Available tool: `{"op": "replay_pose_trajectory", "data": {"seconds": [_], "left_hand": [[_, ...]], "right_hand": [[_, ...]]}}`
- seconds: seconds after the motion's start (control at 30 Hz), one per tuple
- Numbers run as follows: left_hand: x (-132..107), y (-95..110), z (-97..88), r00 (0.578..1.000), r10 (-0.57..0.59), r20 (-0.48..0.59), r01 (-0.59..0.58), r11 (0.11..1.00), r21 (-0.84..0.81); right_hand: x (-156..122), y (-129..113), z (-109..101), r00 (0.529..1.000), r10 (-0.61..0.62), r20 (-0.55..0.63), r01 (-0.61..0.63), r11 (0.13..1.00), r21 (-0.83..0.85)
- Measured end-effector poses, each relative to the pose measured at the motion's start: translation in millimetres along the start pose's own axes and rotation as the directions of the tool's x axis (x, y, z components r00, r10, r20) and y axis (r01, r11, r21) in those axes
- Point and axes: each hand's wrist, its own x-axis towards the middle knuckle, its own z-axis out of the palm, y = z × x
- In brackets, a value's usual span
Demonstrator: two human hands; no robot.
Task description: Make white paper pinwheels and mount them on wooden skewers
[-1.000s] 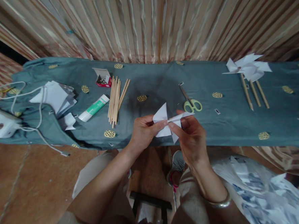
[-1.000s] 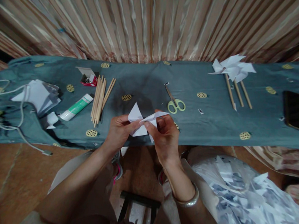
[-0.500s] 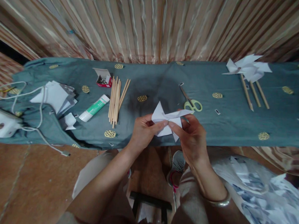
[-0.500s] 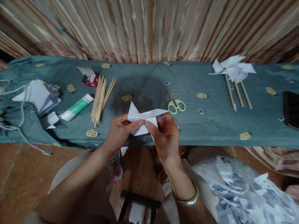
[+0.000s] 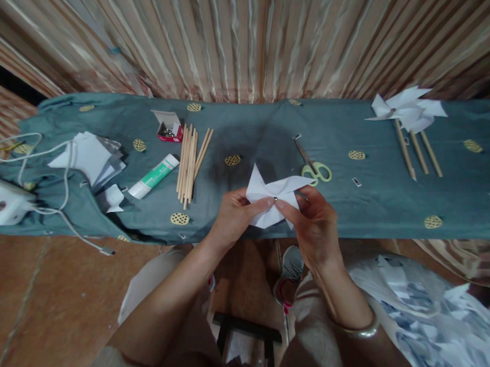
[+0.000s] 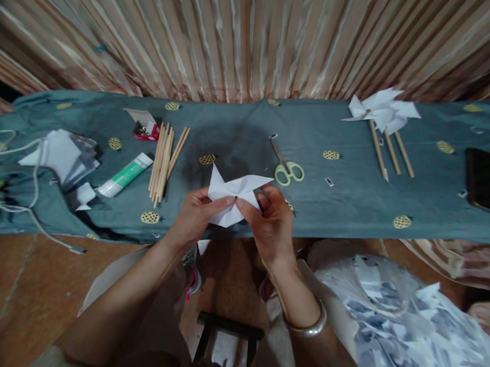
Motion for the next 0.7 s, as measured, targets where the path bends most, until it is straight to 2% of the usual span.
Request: {"op": "replay_pose_trajectory", "data": {"seconds": [0.33,0.53,0.7], "left_hand": [[0.7,-0.7,-0.5,1.0,-0.003,-0.009,0.003,1.0,-0.002],[0.9,-2.2,-1.8,1.0,-0.007,-0.022,0.007,1.0,-0.001],[0.1,-0.8,-2.1,0.999,-0.018,-0.028,0.017,0.999,-0.033]], "right_hand": [[1.7,1.5,-0.5,0.998,0.055,0.028,-0.055,0.998,0.028],[3.6,2.8,1.1,0.996,0.085,-0.027,-0.085,0.996,0.01],[4.3,4.1,2.1,0.995,0.098,-0.016,-0.098,0.995,0.006]]}}
